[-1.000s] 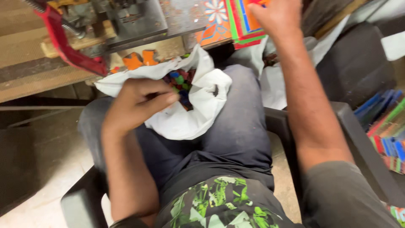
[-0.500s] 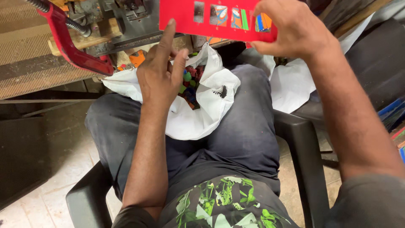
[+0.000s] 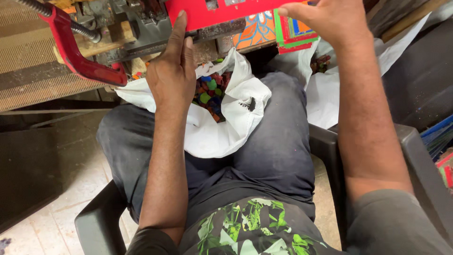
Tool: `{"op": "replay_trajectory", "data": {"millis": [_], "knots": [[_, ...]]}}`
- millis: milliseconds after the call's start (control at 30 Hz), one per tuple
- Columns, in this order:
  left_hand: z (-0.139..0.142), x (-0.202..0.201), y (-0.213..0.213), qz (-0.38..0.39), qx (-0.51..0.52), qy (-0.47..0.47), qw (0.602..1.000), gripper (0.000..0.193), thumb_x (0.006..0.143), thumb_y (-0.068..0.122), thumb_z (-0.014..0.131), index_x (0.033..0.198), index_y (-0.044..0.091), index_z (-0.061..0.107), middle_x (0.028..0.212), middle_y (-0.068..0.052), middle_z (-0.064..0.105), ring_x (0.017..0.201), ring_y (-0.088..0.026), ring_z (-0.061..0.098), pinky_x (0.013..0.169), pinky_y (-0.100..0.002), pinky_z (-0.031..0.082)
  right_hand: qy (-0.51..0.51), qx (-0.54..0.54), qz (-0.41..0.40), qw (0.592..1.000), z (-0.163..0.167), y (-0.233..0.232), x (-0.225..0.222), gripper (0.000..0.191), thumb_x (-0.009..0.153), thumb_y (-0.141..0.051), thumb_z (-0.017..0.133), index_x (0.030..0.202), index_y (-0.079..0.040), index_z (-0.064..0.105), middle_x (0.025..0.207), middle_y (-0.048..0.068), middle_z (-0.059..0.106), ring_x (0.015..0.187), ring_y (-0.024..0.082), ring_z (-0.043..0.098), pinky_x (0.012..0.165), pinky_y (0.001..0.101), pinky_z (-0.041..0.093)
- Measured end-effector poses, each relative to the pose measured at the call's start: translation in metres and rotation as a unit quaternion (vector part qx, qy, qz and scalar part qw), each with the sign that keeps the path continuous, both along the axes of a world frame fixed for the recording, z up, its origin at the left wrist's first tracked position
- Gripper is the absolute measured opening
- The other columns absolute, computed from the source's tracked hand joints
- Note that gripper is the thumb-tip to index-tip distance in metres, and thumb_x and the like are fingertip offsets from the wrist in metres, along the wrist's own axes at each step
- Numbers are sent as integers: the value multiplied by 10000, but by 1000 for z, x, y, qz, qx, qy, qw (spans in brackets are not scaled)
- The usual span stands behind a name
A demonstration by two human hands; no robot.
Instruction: The person repeatedly picks up colorful rectangular plastic sheets with cutouts, places them under a press machine, and cuts them. The person then stacks the processed sheets on a nearby chair.
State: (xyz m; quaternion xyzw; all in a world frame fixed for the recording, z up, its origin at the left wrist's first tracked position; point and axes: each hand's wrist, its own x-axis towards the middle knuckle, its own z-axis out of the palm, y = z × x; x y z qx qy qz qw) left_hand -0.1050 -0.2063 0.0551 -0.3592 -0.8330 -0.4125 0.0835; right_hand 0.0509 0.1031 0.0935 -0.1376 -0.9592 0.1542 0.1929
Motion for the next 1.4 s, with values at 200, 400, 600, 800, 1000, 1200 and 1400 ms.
{"op": "replay_trajectory", "data": {"millis": [200,400,600,800,1000,1200,1400], "knots": [[0,-2,2,-22,36,-61,997,408,1152,240,598,1552,213,523,710,-45,692,666,-163,727,665,-342,563,95,-183,37,978,-3,-11,-1,225,987,-139,852,955,23,699,759,0,619,669,71,540,596,261,432],[-2,3,-8,-25,40,11,999,416,1131,227,682,1528,196,562,842,-97,716,702,-205,696,696,-357,553,80,-171,10,982,-19,-4,0,262,994,-136,846,860,10,674,746,-18,602,661,57,552,601,259,432],[-2,14,-9,11,2,23,1000,439,1083,245,709,1497,172,583,785,-71,722,672,-204,698,646,-371,550,94,-155,15,983,-22,-7,2,253,970,-128,865,866,7,678,715,-24,554,629,73,494,587,274,395],[2,16,-10,15,-13,18,1000,446,1077,248,707,1497,183,574,785,-41,737,683,-193,719,646,-359,558,90,-213,27,972,-19,-4,5,339,1024,-116,869,843,15,615,685,-9,539,648,87,481,598,289,384],[3,15,-9,20,-28,12,999,481,1050,241,721,1502,187,568,762,-48,735,660,-218,715,636,-375,553,92,-189,6,978,-26,-1,5,312,1081,-82,775,849,20,593,694,-15,539,617,56,487,608,275,388],[1,12,-13,21,-27,18,999,478,1049,233,728,1499,189,571,766,-56,734,660,-222,715,632,-372,553,98,-159,5,982,-22,-12,1,383,1107,-122,772,823,27,561,645,1,485,571,79,447,547,266,352],[3,7,-22,25,-30,10,999,499,1024,189,729,1497,162,571,752,-51,734,615,-224,695,600,-374,536,116,-93,31,988,-13,-28,-8,354,1059,-86,783,793,40,587,627,34,513,544,100,456,538,294,355]]}}
